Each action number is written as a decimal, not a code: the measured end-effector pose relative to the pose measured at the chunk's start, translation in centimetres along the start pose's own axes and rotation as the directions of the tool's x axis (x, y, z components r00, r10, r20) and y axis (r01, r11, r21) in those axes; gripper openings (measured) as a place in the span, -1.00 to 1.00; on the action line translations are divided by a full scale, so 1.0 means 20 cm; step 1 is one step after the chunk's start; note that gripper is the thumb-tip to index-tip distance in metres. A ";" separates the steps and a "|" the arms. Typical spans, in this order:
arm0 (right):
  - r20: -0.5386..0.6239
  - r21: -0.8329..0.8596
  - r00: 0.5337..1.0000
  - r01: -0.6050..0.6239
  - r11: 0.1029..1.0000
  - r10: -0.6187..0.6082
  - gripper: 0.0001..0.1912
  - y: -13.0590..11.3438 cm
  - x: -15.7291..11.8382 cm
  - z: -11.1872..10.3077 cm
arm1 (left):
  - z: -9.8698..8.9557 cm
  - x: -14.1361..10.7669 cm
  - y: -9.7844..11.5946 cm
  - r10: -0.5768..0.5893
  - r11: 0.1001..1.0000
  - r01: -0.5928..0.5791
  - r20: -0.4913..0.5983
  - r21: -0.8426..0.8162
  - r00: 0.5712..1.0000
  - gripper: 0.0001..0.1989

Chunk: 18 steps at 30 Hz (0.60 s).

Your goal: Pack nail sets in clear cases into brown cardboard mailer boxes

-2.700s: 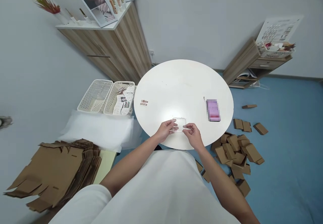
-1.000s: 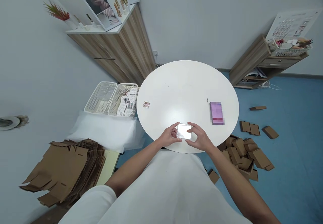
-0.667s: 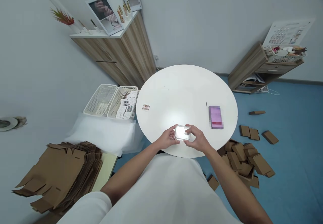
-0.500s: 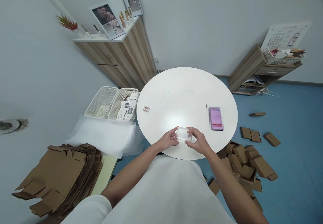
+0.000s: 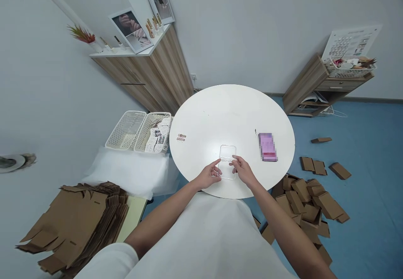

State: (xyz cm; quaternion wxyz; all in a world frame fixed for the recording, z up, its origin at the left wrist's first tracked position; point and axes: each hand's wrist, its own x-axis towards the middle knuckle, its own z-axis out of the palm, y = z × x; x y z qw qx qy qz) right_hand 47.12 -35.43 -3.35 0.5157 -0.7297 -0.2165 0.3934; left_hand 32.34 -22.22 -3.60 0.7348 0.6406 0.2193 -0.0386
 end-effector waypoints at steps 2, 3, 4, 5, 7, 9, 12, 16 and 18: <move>0.032 0.017 0.999 -0.016 1.000 0.015 -0.50 0.02 -0.02 0.01 | 0.00 0.00 0.00 -0.004 1.000 0.004 -0.022 -0.001 1.000 -0.18; 0.047 0.023 0.999 -0.017 1.000 0.016 -0.48 0.04 -0.03 0.02 | 0.00 0.00 0.00 -0.007 1.000 0.007 -0.038 0.001 0.999 -0.19; 0.058 0.031 0.998 -0.016 0.999 0.014 -0.47 0.05 -0.05 0.02 | -0.01 0.00 -0.01 -0.010 1.000 0.010 -0.057 0.006 0.998 -0.19; 0.064 0.035 0.998 -0.015 0.999 0.013 -0.45 0.06 -0.06 0.03 | -0.01 0.00 -0.01 -0.014 1.000 0.015 -0.076 0.013 0.997 -0.19; 0.064 0.031 0.998 -0.018 0.999 0.016 -0.42 0.10 -0.09 0.04 | -0.01 0.00 -0.02 -0.022 0.999 0.025 -0.103 0.033 0.994 -0.19; 0.058 0.008 0.998 -0.024 1.000 0.023 -0.42 0.14 -0.11 0.06 | -0.02 0.01 -0.03 -0.024 0.998 0.031 -0.118 0.060 0.993 -0.20; 0.043 -0.017 0.999 -0.023 1.000 0.024 -0.45 0.19 -0.11 0.08 | -0.03 0.03 -0.06 -0.016 0.992 0.034 -0.146 0.121 0.989 -0.19; 0.001 -0.050 1.000 -0.016 0.999 0.016 -0.45 0.24 -0.08 0.12 | -0.04 0.08 -0.13 -0.018 0.983 0.057 -0.217 0.176 0.976 -0.23; -0.027 -0.074 1.000 -0.007 0.997 0.005 -0.46 0.26 -0.06 0.13 | -0.04 0.11 -0.16 -0.025 0.979 0.073 -0.241 0.192 0.970 -0.31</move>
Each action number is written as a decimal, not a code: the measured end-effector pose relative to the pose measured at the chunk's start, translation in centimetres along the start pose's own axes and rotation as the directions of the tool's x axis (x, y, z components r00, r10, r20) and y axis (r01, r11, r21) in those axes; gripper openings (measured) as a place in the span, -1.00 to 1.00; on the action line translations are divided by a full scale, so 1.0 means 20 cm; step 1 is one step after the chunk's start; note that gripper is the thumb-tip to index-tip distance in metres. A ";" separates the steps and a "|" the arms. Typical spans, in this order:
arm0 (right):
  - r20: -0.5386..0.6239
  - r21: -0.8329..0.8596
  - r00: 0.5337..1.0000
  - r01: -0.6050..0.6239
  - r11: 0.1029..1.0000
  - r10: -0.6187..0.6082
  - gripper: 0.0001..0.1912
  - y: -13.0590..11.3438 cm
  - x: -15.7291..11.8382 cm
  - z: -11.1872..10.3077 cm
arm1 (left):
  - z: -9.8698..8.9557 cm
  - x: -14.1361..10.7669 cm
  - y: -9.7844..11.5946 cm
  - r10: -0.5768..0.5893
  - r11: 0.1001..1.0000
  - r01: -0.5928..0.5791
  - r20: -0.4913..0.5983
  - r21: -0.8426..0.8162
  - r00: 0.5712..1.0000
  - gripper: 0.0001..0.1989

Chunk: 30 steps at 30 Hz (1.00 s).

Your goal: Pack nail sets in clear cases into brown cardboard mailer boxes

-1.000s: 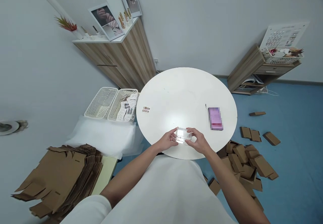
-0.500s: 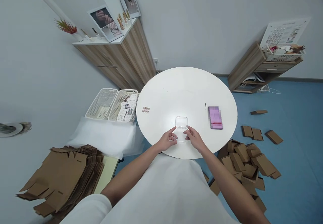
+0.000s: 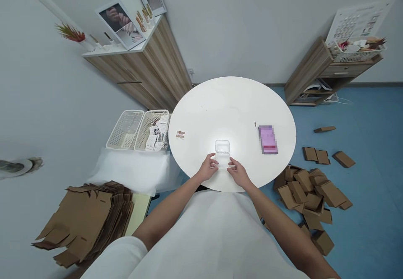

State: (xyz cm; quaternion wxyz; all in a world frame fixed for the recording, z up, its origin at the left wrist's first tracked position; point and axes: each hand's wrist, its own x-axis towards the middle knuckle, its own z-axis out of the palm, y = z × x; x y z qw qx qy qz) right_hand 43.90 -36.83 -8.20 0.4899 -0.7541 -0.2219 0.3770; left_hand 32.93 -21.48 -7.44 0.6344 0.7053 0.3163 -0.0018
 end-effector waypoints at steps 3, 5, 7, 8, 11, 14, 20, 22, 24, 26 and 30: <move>-0.042 -0.058 0.999 0.021 0.998 -0.023 -0.48 0.04 0.02 0.02 | 0.02 0.03 -0.04 -0.026 0.998 0.027 -0.022 0.054 0.999 -0.39; -0.056 -0.115 0.998 0.023 0.993 -0.029 -0.49 0.07 0.03 0.03 | 0.04 0.05 -0.06 -0.054 0.993 0.058 -0.044 0.099 0.998 -0.40; -0.052 -0.168 0.998 0.011 0.986 -0.020 -0.52 0.09 0.04 0.04 | 0.06 0.06 -0.07 -0.080 0.987 0.088 -0.064 0.136 0.995 -0.41; -0.045 -0.188 0.999 0.004 0.982 -0.013 -0.55 0.10 0.04 0.04 | 0.07 0.06 -0.07 -0.087 0.984 0.097 -0.068 0.149 0.994 -0.40; -0.032 -0.218 0.999 -0.009 0.976 0.002 -0.60 0.11 0.05 0.06 | 0.09 0.07 -0.07 -0.084 0.978 0.097 -0.074 0.183 0.994 -0.38; -0.035 -0.222 0.999 -0.029 0.975 0.022 -0.60 0.13 0.06 0.07 | 0.10 0.07 -0.07 -0.084 0.964 0.104 -0.092 0.243 0.992 -0.34; -0.104 -0.137 0.994 -0.058 0.989 0.044 -0.44 0.14 0.04 0.10 | 0.12 0.05 -0.06 -0.155 0.954 0.175 -0.099 0.244 0.983 -0.34; -0.094 -0.102 0.992 -0.090 0.991 0.081 -0.44 0.13 0.02 0.11 | 0.12 0.03 -0.07 -0.175 0.956 0.193 -0.096 0.220 0.980 -0.33; -0.084 -0.082 0.988 -0.139 0.987 0.132 -0.46 0.12 0.01 0.11 | 0.12 0.02 -0.08 -0.179 0.960 0.192 -0.081 0.202 0.981 -0.35; -0.097 -0.070 0.981 -0.175 0.982 0.167 -0.47 0.10 0.01 0.12 | 0.12 0.01 -0.08 -0.170 0.965 0.179 -0.065 0.189 0.983 -0.37; -0.146 -0.058 0.973 -0.190 0.980 0.180 -0.47 0.08 0.02 0.13 | 0.10 0.04 -0.08 -0.146 0.972 0.148 -0.024 0.182 0.989 -0.36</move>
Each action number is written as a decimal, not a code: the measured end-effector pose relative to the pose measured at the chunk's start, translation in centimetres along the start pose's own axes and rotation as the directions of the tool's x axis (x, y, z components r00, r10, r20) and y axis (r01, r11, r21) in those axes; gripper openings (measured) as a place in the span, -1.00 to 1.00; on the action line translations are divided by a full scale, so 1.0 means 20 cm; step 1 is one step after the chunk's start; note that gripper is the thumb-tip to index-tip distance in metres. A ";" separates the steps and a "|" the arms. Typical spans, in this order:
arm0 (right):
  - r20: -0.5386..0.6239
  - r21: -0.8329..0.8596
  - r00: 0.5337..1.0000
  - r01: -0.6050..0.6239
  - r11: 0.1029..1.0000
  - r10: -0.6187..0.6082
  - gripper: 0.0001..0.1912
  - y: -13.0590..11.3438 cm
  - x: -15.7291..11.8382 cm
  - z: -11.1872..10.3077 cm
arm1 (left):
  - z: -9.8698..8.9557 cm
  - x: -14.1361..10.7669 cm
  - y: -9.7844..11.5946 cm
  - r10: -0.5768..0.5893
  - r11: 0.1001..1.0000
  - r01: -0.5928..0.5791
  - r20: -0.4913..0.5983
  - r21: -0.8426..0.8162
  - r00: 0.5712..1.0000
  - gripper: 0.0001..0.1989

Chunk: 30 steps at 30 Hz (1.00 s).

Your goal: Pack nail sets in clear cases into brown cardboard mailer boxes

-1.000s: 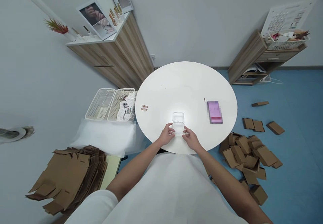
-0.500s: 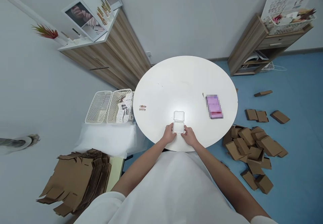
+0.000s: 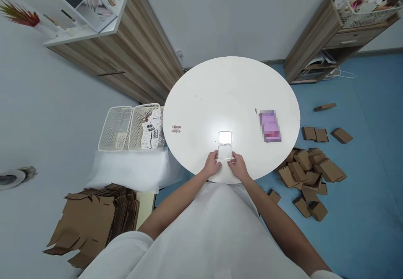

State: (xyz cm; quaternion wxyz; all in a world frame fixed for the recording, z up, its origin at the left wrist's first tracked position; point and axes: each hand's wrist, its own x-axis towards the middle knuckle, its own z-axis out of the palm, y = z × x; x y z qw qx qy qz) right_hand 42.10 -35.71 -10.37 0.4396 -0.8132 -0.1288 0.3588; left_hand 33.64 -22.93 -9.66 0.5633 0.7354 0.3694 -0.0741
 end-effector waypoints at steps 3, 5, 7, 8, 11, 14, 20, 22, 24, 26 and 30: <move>-0.046 -0.009 0.999 -0.018 1.000 0.017 -0.47 -0.01 -0.01 0.00 | -0.04 0.01 -0.01 0.014 1.000 -0.015 0.037 0.023 0.999 -0.37; -0.120 -0.025 0.992 -0.030 0.999 0.027 -0.44 -0.02 -0.02 0.00 | -0.10 0.01 -0.03 0.029 0.998 -0.032 0.064 0.048 0.998 -0.42; -0.214 -0.061 0.977 -0.016 0.998 0.003 -0.42 -0.05 -0.04 0.01 | -0.19 0.00 -0.06 0.063 0.995 -0.069 0.073 0.078 0.995 -0.50; -0.253 -0.088 0.967 0.005 0.996 -0.027 -0.42 -0.08 -0.04 0.03 | -0.25 0.01 -0.09 0.091 0.990 -0.097 0.061 0.100 0.994 -0.54; -0.265 -0.186 0.950 0.118 0.976 -0.165 -0.45 -0.17 -0.03 0.11 | -0.50 0.04 -0.15 0.208 0.959 -0.197 -0.034 0.204 0.978 -0.61; -0.128 -0.267 0.958 0.216 0.939 -0.257 -0.49 -0.29 0.04 0.24 | -0.79 0.12 -0.19 0.283 0.912 -0.222 -0.139 0.345 0.949 -0.63; 0.126 -0.401 0.968 0.248 0.882 -0.215 -0.47 -0.53 0.25 0.51 | -1.21 0.32 -0.14 0.192 0.810 -0.065 -0.158 0.583 0.969 -0.47; 0.178 -0.447 0.965 0.254 0.858 -0.193 -0.46 -0.60 0.33 0.58 | -1.26 0.38 -0.11 0.127 0.785 -0.027 -0.118 0.619 0.985 -0.46; 0.206 -0.481 0.962 0.258 0.838 -0.177 -0.45 -0.67 0.41 0.66 | -1.28 0.44 -0.09 0.080 0.764 -0.003 -0.091 0.646 0.993 -0.45; 0.208 -0.508 0.964 0.251 0.824 -0.165 -0.44 -0.74 0.48 0.73 | -1.29 0.48 -0.08 0.048 0.750 0.010 -0.070 0.661 0.996 -0.44; 0.210 -0.529 0.964 0.253 0.810 -0.163 -0.39 -0.82 0.60 0.85 | -1.29 0.54 -0.10 0.025 0.758 0.010 -0.044 0.653 0.999 -0.42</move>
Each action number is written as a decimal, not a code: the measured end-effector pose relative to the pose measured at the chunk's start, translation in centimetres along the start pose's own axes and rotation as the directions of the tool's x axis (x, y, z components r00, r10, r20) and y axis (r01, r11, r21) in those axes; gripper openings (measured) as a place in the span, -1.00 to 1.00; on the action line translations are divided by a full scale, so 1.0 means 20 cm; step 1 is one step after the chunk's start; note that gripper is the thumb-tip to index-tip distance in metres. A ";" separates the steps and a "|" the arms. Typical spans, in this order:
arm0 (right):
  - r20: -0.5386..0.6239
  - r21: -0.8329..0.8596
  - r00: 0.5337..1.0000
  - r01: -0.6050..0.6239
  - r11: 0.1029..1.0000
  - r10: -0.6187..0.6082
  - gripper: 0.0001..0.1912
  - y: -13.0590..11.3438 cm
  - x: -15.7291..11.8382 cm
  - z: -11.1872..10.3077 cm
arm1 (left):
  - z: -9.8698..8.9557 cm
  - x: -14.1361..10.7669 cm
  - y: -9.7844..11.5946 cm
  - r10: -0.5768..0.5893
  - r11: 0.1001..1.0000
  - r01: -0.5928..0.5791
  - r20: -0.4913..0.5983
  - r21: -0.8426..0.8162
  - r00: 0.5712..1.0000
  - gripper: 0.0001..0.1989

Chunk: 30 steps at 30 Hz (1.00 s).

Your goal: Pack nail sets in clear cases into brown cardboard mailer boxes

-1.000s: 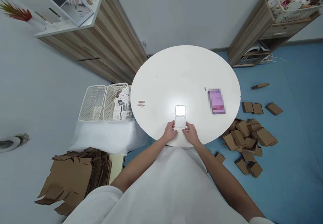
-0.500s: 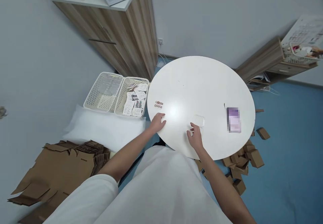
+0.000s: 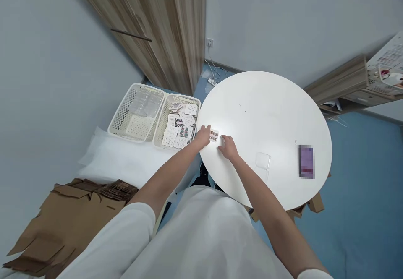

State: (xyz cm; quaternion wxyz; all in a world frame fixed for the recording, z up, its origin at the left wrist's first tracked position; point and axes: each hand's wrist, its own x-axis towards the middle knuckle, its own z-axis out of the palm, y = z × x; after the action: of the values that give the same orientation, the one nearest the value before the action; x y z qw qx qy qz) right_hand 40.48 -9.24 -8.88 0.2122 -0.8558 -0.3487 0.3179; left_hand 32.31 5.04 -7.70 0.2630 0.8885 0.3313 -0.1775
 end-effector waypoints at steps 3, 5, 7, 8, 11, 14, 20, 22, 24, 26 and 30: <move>-0.019 -0.021 0.999 -0.039 0.999 0.039 -0.32 -0.05 0.08 0.04 | 0.03 0.02 -0.02 0.012 1.000 -0.011 0.002 -0.022 1.000 -0.46; -0.037 -0.053 0.995 -0.091 0.994 0.089 -0.29 -0.07 0.11 0.06 | 0.04 0.03 -0.04 0.025 0.999 -0.026 -0.013 -0.037 1.000 -0.49; -0.046 -0.088 0.992 -0.117 0.989 0.113 -0.30 -0.08 0.13 0.08 | 0.06 0.03 -0.06 0.043 0.997 -0.045 -0.038 -0.055 0.998 -0.50; -0.051 -0.098 0.992 -0.119 0.988 0.114 -0.32 -0.08 0.13 0.09 | 0.07 0.03 -0.06 0.053 0.996 -0.056 -0.049 -0.065 0.997 -0.49; -0.079 -0.070 0.993 -0.093 0.993 0.088 -0.36 -0.06 0.12 0.10 | 0.09 0.02 -0.08 0.083 0.990 -0.092 -0.089 -0.103 0.993 -0.45; -0.114 -0.001 0.993 -0.022 1.000 0.022 -0.39 -0.04 0.11 0.12 | 0.11 -0.02 -0.08 0.106 0.981 -0.127 -0.141 -0.148 0.984 -0.43; -0.121 0.125 0.992 0.062 0.990 -0.046 -0.33 0.02 0.03 0.09 | 0.15 -0.10 -0.05 0.173 0.925 -0.223 -0.183 -0.307 0.968 -0.38; -0.115 0.137 0.991 0.086 0.987 -0.071 -0.30 0.06 -0.03 0.06 | 0.17 -0.13 -0.02 0.225 0.897 -0.277 -0.184 -0.344 0.957 -0.36; -0.106 0.135 0.990 0.110 0.985 -0.096 -0.28 0.10 -0.10 0.02 | 0.19 -0.18 0.01 0.270 0.876 -0.321 -0.186 -0.360 0.945 -0.35; -0.106 0.137 0.989 0.115 0.984 -0.101 -0.26 0.15 -0.18 -0.01 | 0.22 -0.22 0.06 0.303 0.861 -0.354 -0.192 -0.365 0.934 -0.33; -0.140 0.158 0.987 0.104 0.982 -0.082 -0.27 0.28 -0.36 -0.06 | 0.30 -0.32 0.20 0.365 0.834 -0.411 -0.191 -0.369 0.911 -0.32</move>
State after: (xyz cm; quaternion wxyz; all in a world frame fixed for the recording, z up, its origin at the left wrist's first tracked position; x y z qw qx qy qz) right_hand 39.85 -18.42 -8.44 0.3195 -0.8372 -0.3461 0.2778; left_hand 29.59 -4.11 -8.02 0.4509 0.8726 0.1877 0.0018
